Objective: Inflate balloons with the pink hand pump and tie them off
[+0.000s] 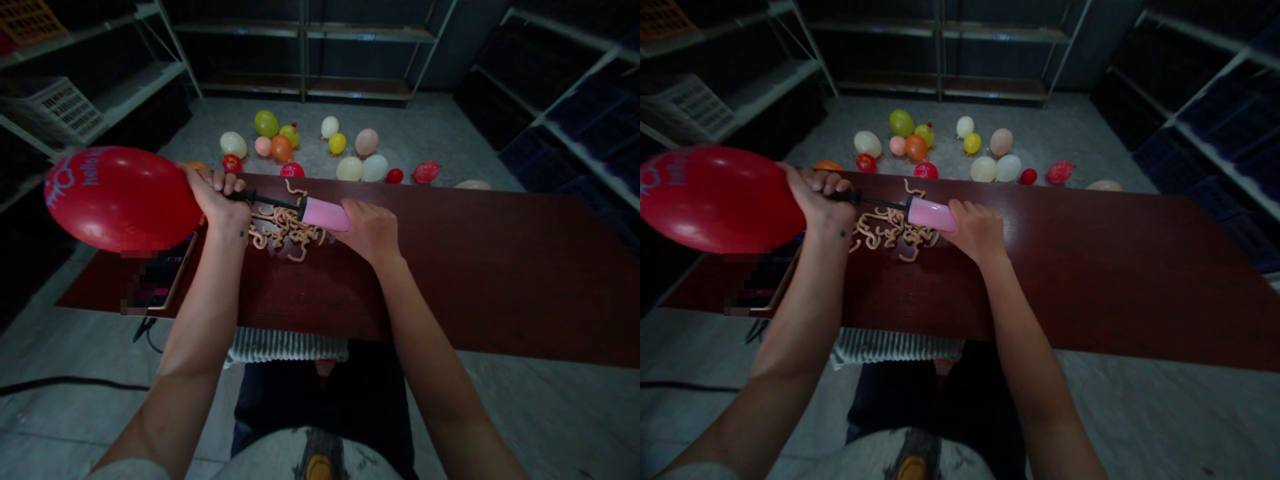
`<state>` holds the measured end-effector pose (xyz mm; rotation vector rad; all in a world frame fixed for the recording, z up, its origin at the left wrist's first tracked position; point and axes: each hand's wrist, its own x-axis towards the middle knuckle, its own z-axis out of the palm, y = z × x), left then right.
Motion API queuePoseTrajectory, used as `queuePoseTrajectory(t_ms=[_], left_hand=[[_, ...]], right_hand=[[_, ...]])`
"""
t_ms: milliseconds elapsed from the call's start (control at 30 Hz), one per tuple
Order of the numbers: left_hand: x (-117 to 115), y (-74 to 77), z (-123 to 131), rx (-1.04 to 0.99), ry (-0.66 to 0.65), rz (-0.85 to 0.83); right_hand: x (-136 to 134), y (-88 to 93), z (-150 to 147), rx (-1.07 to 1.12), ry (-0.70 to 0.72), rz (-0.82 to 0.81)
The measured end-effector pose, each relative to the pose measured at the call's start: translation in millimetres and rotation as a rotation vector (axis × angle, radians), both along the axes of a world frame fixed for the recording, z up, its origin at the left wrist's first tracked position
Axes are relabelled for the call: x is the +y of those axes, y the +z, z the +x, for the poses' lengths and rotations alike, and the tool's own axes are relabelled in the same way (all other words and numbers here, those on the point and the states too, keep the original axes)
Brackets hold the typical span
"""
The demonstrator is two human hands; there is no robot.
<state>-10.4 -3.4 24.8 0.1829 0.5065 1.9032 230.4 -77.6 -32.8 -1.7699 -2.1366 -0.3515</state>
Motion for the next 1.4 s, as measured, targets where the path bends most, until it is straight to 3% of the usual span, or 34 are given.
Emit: queuePoseTrajectory(t_ms=[333,533,800,1133,1400], left_hand=[[-4,7.0,1,0.005,0.016,-0.023],[-12,9.7,23,0.118,0.005,-0.093],[-21,-4.4,54,0.184,-0.089,-0.102],[-10,-8.3,42,0.112,-0.064,-0.035],[1,-10.7,17,0.162,0.043,-0.057]], right_hand=[[-4,4.3,-4,-0.007,-0.017,-0.043],[-7,3.6,-9,-0.002,-0.012,-0.074],[-8,-4.2,-30,0.073,0.010,-0.092],[1,-6.0,-26,0.079,0.022,-0.037],[4,-5.6,5,-0.010,-0.023,-0.009]])
